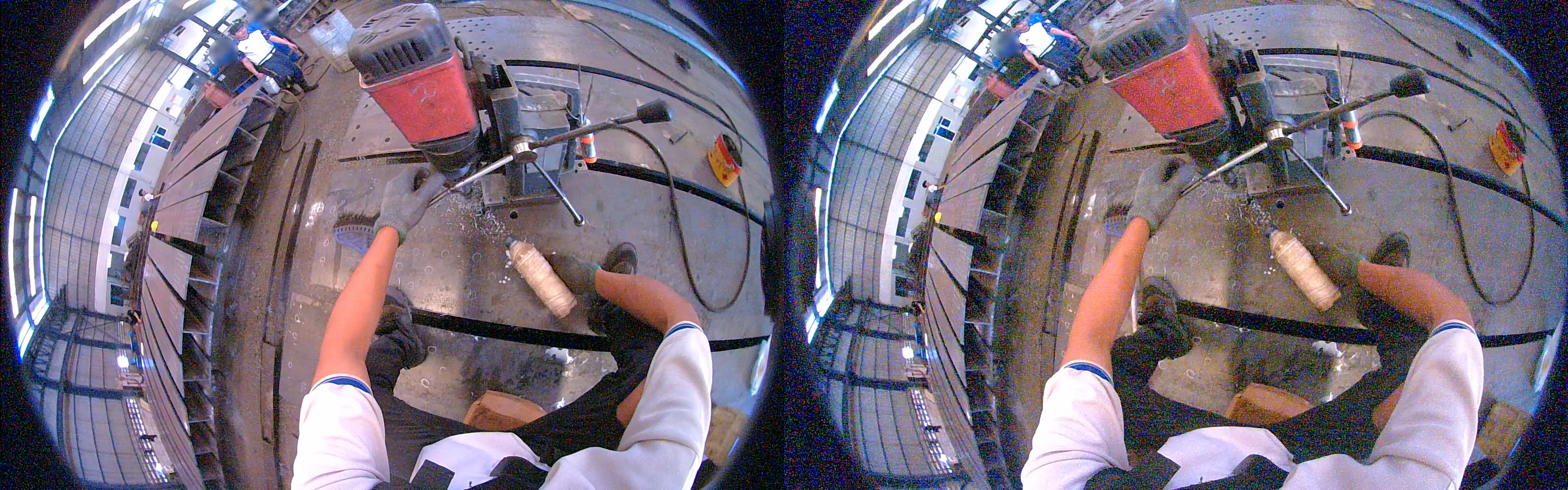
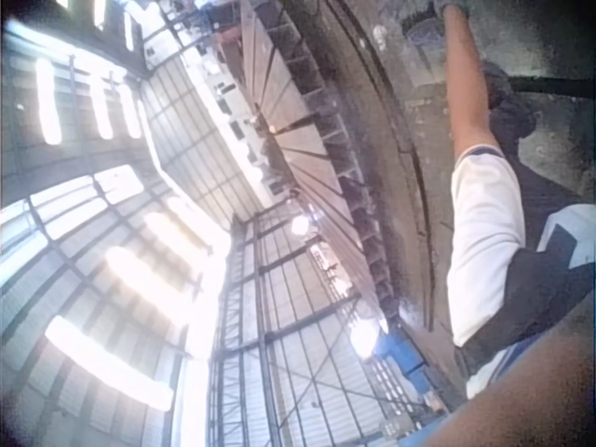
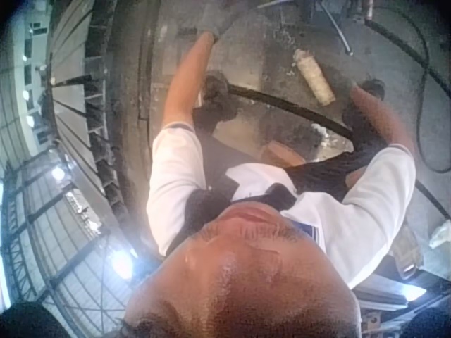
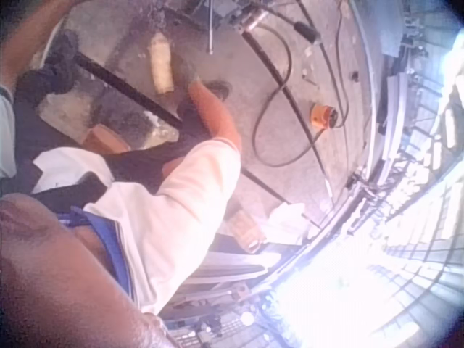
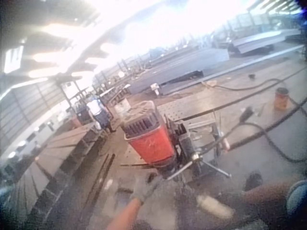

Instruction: The person sits on the floor and operates a red drill press to drill holes into a metal sheet. They repeatedly lower the drill, retract it, and adjust the sheet's position while wearing gloves.

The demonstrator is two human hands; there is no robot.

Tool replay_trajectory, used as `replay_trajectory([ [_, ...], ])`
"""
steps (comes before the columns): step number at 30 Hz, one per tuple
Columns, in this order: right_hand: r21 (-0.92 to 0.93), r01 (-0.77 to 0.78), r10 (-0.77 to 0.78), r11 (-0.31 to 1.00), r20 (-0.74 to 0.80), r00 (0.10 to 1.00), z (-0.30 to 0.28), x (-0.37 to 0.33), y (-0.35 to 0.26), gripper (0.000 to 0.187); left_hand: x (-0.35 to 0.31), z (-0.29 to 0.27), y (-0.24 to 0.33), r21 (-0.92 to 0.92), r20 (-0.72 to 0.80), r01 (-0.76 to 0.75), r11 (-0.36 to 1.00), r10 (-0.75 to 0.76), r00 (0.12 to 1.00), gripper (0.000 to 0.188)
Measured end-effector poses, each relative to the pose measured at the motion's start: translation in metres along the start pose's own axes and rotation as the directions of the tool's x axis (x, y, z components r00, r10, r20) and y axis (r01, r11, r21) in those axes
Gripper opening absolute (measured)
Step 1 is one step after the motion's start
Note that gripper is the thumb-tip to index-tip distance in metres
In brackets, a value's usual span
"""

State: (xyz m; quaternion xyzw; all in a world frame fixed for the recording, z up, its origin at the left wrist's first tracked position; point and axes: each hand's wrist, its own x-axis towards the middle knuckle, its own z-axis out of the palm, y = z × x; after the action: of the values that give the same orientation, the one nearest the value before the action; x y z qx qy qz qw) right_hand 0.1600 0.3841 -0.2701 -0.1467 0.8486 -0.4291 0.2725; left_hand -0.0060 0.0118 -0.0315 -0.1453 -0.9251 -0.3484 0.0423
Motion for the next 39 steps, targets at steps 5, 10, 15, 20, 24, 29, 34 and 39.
replay_trajectory([
  [5, 0.007, -0.003, 0.003, 1.0, -0.006, 1.0, -0.001, -0.001, 0.003, 0.03, 0.001, 0.002, -0.003, -0.028, 0.013, -0.011, 1.0, 0.011, 1.0, 0.057],
  [10, 0.013, -0.002, 0.002, 1.0, 0.005, 1.0, -0.001, 0.0, 0.001, 0.03, 0.003, 0.004, -0.008, -0.026, 0.014, -0.015, 1.0, 0.015, 1.0, 0.056],
  [15, 0.016, -0.013, 0.013, 1.0, 0.007, 1.0, -0.002, -0.003, 0.005, 0.03, 0.001, 0.005, 0.003, -0.02, 0.001, -0.056, 0.998, 0.056, 0.998, 0.057],
  [20, 0.029, -0.011, 0.01, 1.0, 0.015, 1.0, 0.002, 0.001, 0.003, 0.03, 0.0, 0.003, -0.002, 0.04, -0.005, -0.025, 0.999, 0.025, 1.0, 0.06],
  [24, 0.04, -0.013, 0.012, 0.999, 0.017, 1.0, 0.003, 0.001, 0.005, 0.03, 0.001, 0.002, 0.0, 0.073, 0.012, -0.016, 0.997, 0.015, 1.0, 0.061],
  [29, 0.051, -0.015, 0.014, 0.999, 0.02, 1.0, 0.006, 0.002, 0.008, 0.03, 0.001, 0.003, -0.001, 0.052, 0.026, -0.003, 0.999, 0.002, 1.0, 0.06],
  [34, 0.06, -0.013, 0.011, 0.998, 0.03, 0.999, 0.007, 0.004, 0.007, 0.03, 0.002, 0.005, -0.007, 0.033, 0.033, -0.008, 0.999, 0.007, 0.999, 0.061],
  [39, 0.062, -0.02, 0.018, 0.998, 0.034, 0.999, 0.006, 0.005, 0.009, 0.029, 0.0, 0.003, -0.006, 0.099, 0.029, -0.01, 0.995, 0.007, 1.0, 0.063],
])
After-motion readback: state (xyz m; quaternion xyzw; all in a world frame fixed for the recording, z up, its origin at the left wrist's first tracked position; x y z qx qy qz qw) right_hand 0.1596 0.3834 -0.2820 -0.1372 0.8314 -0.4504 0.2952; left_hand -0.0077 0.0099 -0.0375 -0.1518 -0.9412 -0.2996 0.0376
